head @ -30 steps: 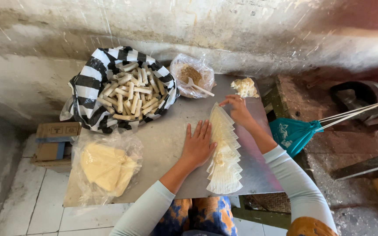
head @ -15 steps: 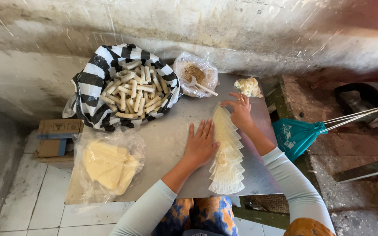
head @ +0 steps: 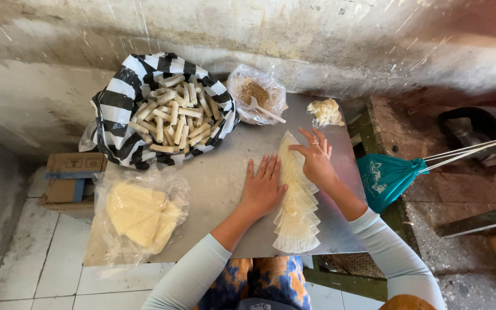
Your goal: The person places spring roll wrappers on a table, uses a spoon to add a filling from a bowl, and rolls the wrappers into thin cylinders by hand.
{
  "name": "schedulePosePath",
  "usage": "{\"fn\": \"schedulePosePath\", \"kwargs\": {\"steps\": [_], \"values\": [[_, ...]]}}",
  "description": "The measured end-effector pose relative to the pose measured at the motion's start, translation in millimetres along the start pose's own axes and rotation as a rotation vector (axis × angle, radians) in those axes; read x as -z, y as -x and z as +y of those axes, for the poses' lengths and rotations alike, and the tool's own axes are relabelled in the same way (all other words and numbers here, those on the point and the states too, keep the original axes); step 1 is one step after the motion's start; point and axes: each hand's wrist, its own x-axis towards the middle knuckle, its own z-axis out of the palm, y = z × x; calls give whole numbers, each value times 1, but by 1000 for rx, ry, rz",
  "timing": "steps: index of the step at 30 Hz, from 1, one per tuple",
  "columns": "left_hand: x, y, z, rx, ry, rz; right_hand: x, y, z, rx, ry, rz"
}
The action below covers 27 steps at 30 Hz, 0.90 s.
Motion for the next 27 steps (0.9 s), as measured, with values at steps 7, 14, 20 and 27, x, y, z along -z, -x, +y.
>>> {"fn": "schedulePosePath", "kwargs": {"steps": [7,14,20,27], "values": [[3,0,1,-6,1,-1,13,8,2,284,401,76],[5,0,1,6,13,-17,14,11,5,190,476,43],[-1,-2,1,35,-19,-29,-1,18,-14,292,427,32],[-2,0,2,23,-42,-3,-2,9,-22,148,324,-213]]}}
